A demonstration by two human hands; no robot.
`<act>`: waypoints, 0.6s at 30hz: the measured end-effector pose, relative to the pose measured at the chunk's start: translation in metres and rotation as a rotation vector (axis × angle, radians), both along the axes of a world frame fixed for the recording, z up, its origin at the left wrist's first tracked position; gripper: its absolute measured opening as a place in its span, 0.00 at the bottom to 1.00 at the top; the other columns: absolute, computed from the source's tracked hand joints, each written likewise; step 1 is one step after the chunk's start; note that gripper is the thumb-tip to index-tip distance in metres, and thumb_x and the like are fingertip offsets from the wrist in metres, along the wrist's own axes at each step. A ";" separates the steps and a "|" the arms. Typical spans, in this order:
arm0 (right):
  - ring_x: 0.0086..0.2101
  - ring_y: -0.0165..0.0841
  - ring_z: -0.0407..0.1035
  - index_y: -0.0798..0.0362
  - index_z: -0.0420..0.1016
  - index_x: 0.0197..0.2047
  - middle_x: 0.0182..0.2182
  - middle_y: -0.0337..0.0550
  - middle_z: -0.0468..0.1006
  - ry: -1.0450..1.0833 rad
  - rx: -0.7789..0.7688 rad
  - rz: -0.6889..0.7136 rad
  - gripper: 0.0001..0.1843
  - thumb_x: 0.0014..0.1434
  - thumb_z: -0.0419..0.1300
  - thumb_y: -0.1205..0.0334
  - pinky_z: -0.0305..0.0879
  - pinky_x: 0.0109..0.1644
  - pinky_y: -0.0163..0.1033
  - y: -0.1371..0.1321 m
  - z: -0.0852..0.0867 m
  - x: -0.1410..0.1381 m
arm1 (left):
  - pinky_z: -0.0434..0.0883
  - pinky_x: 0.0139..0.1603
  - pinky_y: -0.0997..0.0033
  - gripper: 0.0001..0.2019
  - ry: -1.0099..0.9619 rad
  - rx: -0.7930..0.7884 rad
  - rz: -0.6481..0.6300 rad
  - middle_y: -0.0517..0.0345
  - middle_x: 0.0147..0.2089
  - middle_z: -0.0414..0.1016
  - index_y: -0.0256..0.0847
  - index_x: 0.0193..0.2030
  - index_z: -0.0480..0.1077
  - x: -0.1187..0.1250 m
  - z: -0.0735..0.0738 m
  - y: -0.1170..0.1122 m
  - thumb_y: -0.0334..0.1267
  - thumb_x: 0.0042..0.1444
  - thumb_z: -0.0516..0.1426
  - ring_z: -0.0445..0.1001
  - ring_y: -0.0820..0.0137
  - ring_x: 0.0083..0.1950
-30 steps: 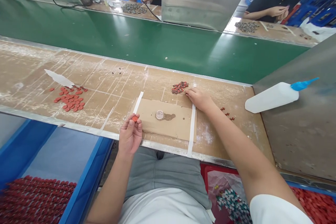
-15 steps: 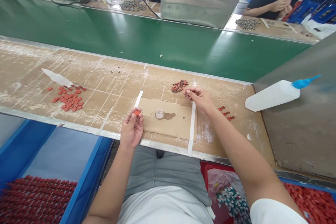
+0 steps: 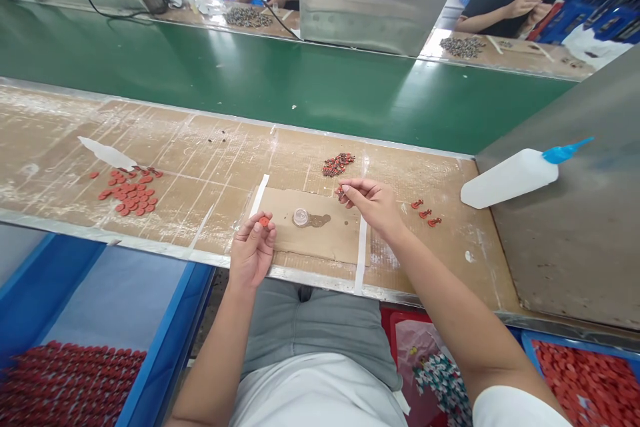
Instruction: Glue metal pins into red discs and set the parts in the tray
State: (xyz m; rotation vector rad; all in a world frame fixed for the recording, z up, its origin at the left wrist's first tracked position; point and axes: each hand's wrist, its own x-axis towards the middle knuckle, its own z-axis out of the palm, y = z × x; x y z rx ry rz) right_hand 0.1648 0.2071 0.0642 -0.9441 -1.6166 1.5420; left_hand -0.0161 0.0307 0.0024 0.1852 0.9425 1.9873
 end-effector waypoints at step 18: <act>0.36 0.37 0.79 0.48 0.84 0.41 0.36 0.44 0.85 -0.103 0.193 -0.054 0.10 0.58 0.67 0.54 0.78 0.44 0.44 -0.081 -0.001 0.012 | 0.72 0.32 0.81 0.14 -0.150 -0.067 -0.374 0.51 0.45 0.81 0.38 0.45 0.79 0.078 0.036 -0.007 0.40 0.53 0.67 0.78 0.76 0.37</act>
